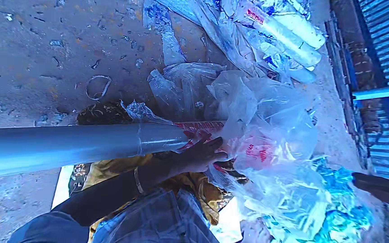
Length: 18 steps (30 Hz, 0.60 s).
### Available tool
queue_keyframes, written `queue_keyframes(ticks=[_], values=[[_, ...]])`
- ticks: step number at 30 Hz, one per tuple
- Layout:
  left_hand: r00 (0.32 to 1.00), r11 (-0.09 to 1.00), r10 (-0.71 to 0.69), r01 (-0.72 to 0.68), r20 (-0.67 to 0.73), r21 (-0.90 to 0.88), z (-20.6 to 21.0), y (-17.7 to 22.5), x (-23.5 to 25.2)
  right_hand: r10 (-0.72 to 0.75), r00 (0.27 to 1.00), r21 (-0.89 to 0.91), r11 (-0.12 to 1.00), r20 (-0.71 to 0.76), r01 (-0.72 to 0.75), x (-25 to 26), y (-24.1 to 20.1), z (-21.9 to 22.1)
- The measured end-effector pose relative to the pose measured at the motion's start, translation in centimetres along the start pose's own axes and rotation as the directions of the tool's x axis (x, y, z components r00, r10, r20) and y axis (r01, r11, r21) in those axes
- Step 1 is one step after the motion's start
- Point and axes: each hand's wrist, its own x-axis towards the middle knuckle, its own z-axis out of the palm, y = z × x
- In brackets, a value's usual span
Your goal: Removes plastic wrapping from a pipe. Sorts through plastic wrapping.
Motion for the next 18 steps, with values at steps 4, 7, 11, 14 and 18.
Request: queue_keyframes(ticks=[4,7,11,14,18], values=[[0.997,0.968,0.031,-0.012,-0.072,0.249,1.8,1.7,-0.5,-0.041,0.917,-0.269,0.95,0.397,0.159,9.9,1.1,12.1],[0.975,0.966,-0.086,0.132,-0.205,0.221,0.1,4.0,-2.8,0.419,0.612,-0.513,0.858,0.671,-0.025,14.7,3.6,19.5],[0.619,0.758,-0.368,0.632,-0.694,0.161,-2.4,1.5,-5.2,0.614,0.561,-0.694,0.714,0.555,-0.095,15.5,2.3,21.5],[0.543,0.584,-0.709,0.81,-0.449,0.056,-3.7,-0.7,-3.6,0.629,0.601,-0.721,0.682,0.494,-0.121,13.7,1.0,23.1],[0.577,0.567,-0.751,0.813,-0.322,0.135,-3.9,-1.7,-1.8,0.443,0.825,-0.657,0.745,0.351,-0.121,10.6,2.8,24.8]])
